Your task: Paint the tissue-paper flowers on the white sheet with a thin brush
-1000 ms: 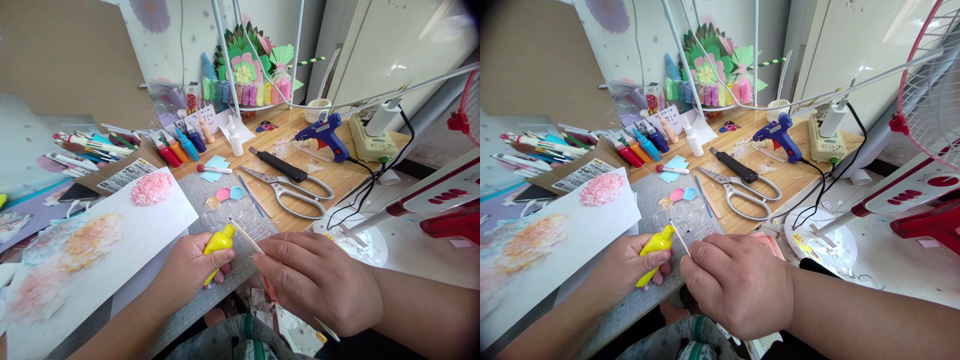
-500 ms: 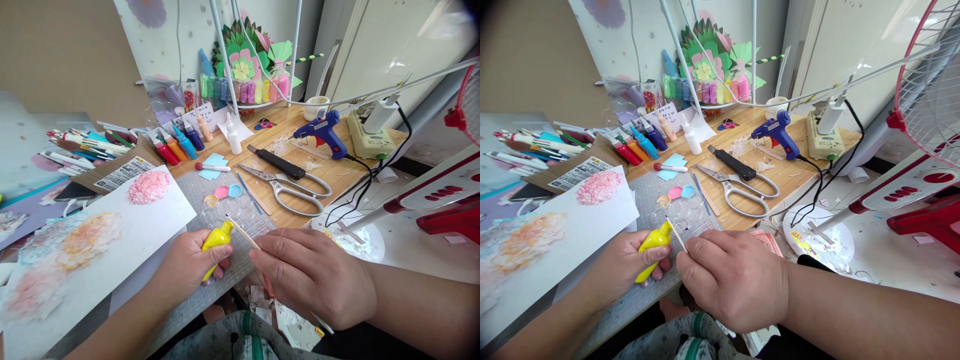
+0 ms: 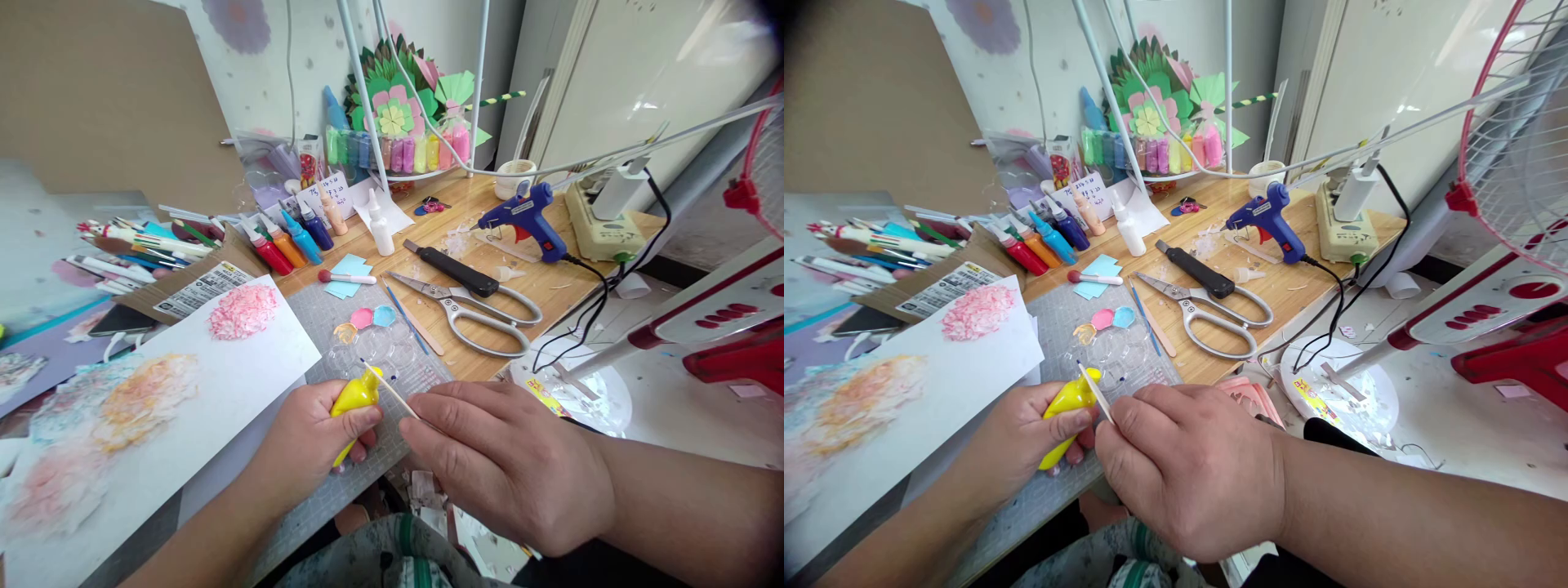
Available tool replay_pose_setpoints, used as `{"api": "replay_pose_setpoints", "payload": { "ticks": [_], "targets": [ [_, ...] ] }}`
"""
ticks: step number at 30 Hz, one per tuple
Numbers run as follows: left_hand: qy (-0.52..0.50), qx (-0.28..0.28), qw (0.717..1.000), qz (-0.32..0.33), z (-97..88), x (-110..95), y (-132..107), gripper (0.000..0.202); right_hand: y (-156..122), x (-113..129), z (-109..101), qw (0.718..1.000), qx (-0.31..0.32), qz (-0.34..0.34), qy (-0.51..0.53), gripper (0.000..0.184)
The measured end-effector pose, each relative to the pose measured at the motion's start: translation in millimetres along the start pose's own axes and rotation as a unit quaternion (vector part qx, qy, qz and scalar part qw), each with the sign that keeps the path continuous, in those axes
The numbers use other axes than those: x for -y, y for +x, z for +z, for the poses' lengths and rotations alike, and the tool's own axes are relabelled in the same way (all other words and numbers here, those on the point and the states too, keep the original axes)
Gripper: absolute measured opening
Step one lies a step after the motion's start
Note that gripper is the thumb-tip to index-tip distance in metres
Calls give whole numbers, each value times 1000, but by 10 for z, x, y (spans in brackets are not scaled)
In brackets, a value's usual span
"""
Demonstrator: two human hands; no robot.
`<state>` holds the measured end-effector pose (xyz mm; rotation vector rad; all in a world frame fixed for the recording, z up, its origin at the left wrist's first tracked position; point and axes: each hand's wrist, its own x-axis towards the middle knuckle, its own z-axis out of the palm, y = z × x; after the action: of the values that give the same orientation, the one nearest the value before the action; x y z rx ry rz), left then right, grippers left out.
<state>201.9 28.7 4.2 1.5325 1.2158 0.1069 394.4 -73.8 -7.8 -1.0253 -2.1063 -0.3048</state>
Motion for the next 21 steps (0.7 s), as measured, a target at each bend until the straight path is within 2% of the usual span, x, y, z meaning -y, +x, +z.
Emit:
{"api": "replay_pose_setpoints", "payload": {
  "ticks": [21],
  "targets": [
    [-1, -1, 1000, -3, -4, 16, -3, 32, 26, -4, -14, 1000, 10, -9, 17, 33]
  ]
}}
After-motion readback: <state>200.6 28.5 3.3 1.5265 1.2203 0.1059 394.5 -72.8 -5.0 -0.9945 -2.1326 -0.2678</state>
